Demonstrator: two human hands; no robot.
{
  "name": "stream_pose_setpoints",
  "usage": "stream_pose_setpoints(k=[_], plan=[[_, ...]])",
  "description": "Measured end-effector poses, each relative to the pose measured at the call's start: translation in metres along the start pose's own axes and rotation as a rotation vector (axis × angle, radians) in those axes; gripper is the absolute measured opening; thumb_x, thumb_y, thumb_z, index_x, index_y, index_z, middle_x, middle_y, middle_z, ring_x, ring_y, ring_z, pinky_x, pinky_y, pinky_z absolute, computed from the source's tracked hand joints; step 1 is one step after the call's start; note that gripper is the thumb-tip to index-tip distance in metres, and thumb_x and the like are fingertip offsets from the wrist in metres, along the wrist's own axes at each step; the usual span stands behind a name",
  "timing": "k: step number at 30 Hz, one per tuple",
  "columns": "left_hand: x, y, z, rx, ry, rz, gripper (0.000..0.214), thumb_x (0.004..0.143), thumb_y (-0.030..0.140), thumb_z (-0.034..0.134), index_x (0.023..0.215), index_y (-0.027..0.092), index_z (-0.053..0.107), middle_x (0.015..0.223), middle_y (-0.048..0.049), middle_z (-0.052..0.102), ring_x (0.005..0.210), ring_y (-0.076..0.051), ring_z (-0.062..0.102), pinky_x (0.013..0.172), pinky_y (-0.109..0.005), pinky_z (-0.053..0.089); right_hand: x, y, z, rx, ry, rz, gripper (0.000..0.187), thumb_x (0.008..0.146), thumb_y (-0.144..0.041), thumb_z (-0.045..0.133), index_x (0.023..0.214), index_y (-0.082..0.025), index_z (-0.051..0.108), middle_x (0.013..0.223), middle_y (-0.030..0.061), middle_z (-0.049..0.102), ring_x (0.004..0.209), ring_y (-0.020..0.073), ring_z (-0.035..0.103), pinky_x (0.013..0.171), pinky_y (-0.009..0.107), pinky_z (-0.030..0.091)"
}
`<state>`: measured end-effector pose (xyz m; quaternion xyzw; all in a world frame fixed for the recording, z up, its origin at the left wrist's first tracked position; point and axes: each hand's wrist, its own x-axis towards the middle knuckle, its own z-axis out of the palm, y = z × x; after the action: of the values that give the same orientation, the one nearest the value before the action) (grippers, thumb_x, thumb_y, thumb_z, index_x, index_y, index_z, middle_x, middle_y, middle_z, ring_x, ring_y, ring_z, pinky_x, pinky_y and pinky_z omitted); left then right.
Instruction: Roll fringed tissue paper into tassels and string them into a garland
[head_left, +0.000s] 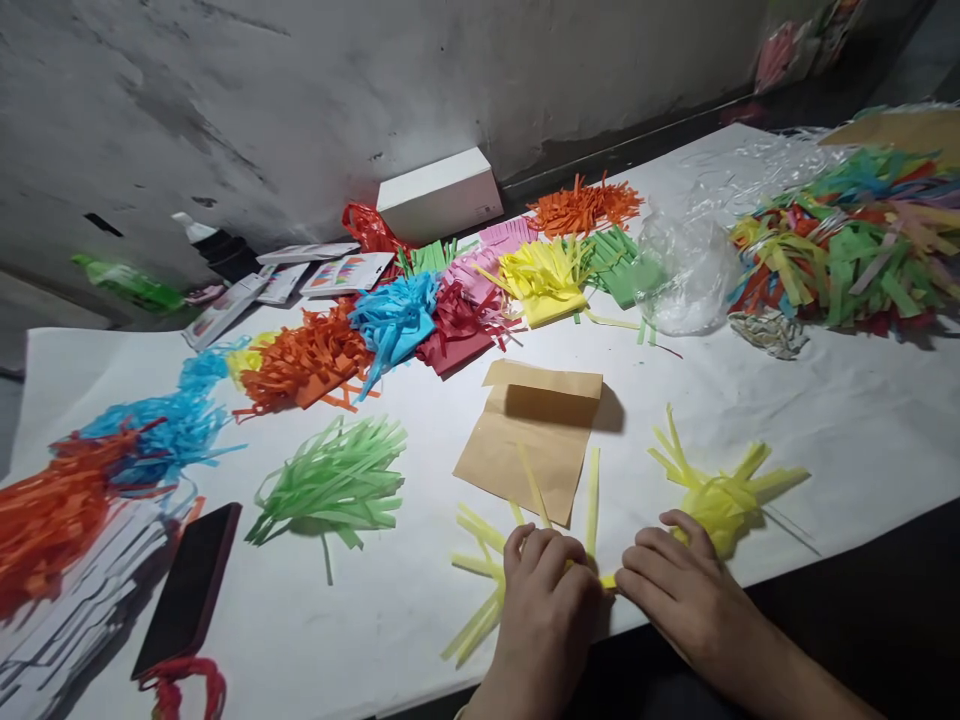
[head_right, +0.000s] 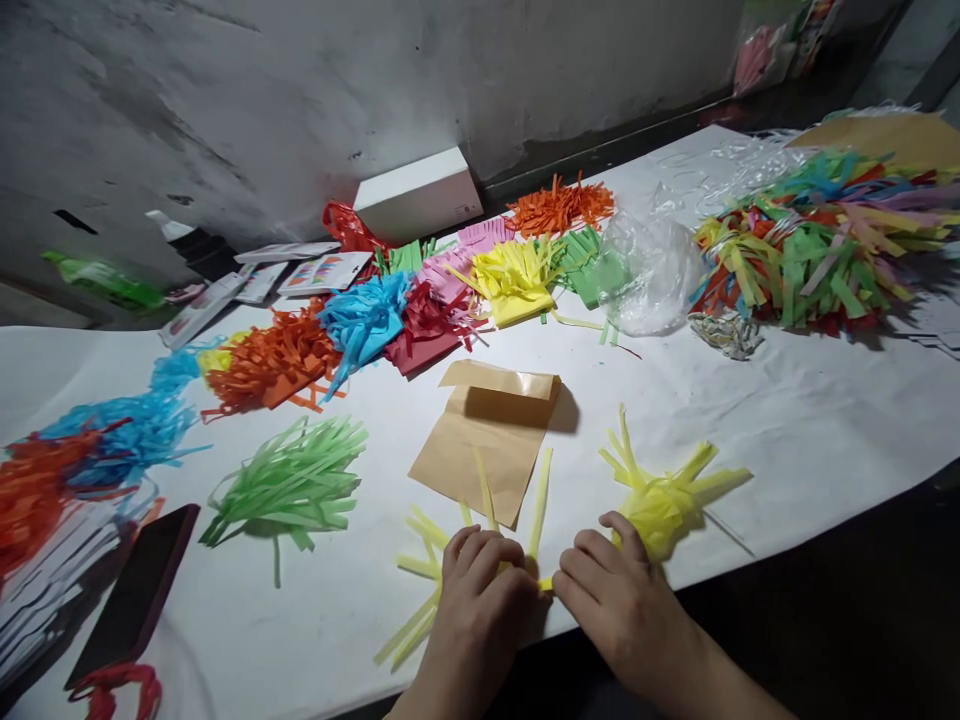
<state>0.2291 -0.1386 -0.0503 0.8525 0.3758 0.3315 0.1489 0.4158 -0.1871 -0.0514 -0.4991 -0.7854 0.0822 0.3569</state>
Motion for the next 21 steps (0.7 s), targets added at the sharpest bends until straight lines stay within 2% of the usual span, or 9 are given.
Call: stream_pose_setpoints(k=[3,6,10,14,18,21], plan=[[-0.003,-0.001,0.0,-0.039,0.002,-0.025,0.022,0.092,0.025,0.068,0.073,0.021,0.059,0.077,0.0014,0.066,0.076,-0.017,0.054,0.085,-0.038,0.037,-0.009,0.01,-0.01,0.043,0.048,0.001,0.031,0.104,-0.013,0.039,0.094,-0.021,0.068,0.084,-0.0005,0.069,0.09,0.0158,0.059,0.11,0.043,0.026],[-0.005,-0.001,-0.001,-0.053,0.011,-0.023,0.025,0.098,0.027,0.059,0.074,0.021,0.061,0.078,0.001,0.066,0.078,-0.017,0.055,0.089,-0.04,0.033,-0.017,0.019,-0.019,0.073,0.063,0.019,0.027,0.103,-0.013,0.044,0.098,-0.021,0.069,0.091,-0.0003,0.072,0.098,0.016,0.061,0.114,0.045,0.025],[-0.006,0.003,-0.004,-0.032,-0.034,-0.013,0.023,0.1,0.021,0.053,0.08,0.022,0.063,0.085,0.0,0.069,0.084,-0.019,0.056,0.098,-0.044,0.028,-0.02,0.017,-0.024,0.074,0.057,0.069,0.023,0.1,-0.012,0.049,0.1,-0.023,0.069,0.097,-0.0009,0.073,0.105,0.0166,0.062,0.117,0.046,0.023],[-0.004,0.011,-0.007,-0.024,-0.056,-0.06,0.021,0.096,0.011,0.048,0.081,0.021,0.06,0.085,-0.0015,0.066,0.082,-0.019,0.054,0.094,-0.044,0.03,-0.016,0.01,-0.025,0.023,0.051,0.139,0.018,0.098,-0.012,0.052,0.093,-0.023,0.065,0.097,0.001,0.07,0.104,0.0192,0.061,0.116,0.051,0.022],[0.001,0.016,-0.005,0.043,-0.102,-0.129,0.015,0.088,0.007,0.055,0.08,0.02,0.058,0.085,-0.0016,0.063,0.081,-0.02,0.053,0.087,-0.04,0.032,-0.018,0.008,-0.022,-0.111,0.013,0.214,0.015,0.095,-0.013,0.054,0.082,-0.022,0.055,0.095,0.0042,0.064,0.1,0.0211,0.061,0.113,0.054,0.023],[0.002,0.016,-0.002,0.118,-0.058,-0.128,0.017,0.086,0.005,0.057,0.078,0.02,0.059,0.085,-0.0016,0.064,0.081,-0.019,0.054,0.089,-0.04,0.033,-0.018,0.007,-0.019,-0.148,0.007,0.252,0.011,0.095,-0.015,0.055,0.085,-0.022,0.057,0.097,0.0044,0.063,0.1,0.0212,0.061,0.113,0.053,0.022]])
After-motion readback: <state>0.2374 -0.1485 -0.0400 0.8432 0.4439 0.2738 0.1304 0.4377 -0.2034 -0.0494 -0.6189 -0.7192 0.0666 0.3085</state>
